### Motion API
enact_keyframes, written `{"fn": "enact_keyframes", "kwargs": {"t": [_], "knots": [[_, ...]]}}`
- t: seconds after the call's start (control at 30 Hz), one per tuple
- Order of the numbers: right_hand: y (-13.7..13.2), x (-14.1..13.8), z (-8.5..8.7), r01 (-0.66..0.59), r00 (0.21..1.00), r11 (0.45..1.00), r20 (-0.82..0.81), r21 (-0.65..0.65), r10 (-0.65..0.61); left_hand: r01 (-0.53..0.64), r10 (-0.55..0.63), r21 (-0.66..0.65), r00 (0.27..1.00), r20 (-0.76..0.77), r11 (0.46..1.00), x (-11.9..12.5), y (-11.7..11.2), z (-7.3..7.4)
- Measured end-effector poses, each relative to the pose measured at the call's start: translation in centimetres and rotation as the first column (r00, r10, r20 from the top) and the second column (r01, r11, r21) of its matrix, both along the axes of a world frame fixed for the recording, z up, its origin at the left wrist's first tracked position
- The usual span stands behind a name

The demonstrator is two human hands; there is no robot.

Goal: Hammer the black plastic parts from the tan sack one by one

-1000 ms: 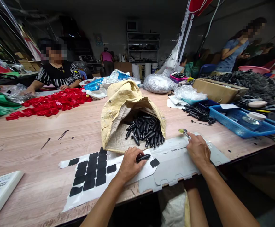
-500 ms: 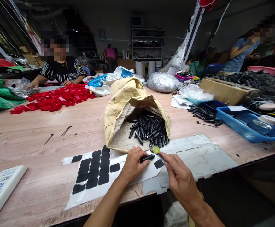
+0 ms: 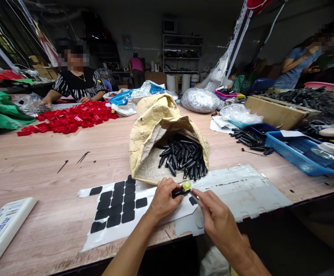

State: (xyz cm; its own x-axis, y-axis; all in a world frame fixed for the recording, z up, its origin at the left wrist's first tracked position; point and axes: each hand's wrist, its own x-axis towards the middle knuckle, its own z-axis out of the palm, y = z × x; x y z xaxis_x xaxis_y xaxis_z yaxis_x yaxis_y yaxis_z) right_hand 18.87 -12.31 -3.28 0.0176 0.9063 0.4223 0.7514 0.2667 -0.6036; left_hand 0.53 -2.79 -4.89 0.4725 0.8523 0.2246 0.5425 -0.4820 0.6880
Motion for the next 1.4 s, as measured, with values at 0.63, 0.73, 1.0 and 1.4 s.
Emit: {"fn": "enact_keyframes", "kwargs": {"t": [0.63,0.73,1.0,1.4], "knots": [[6.1,13.2,-3.2,0.678,0.619,0.733,0.498,0.05,-0.607,0.021,-0.024,-0.029,0.996,-0.085,0.999,-0.3,0.4,0.1],[6.2,13.3,-3.3,0.68,0.605,0.73,0.509,0.069,-0.612,0.028,-0.03,-0.019,0.995,-0.091,0.999,-0.2,0.5,0.1],[6.2,13.5,-3.6,0.667,0.604,0.738,0.507,0.101,-0.615,0.141,-0.134,0.048,0.984,-0.114,0.989,-0.5,-5.0,3.0],[6.1,13.3,-3.5,0.671,0.583,0.732,0.53,0.114,-0.616,0.125,-0.075,0.227,0.974,-0.214,0.966,-1.7,-3.4,4.1]]}}
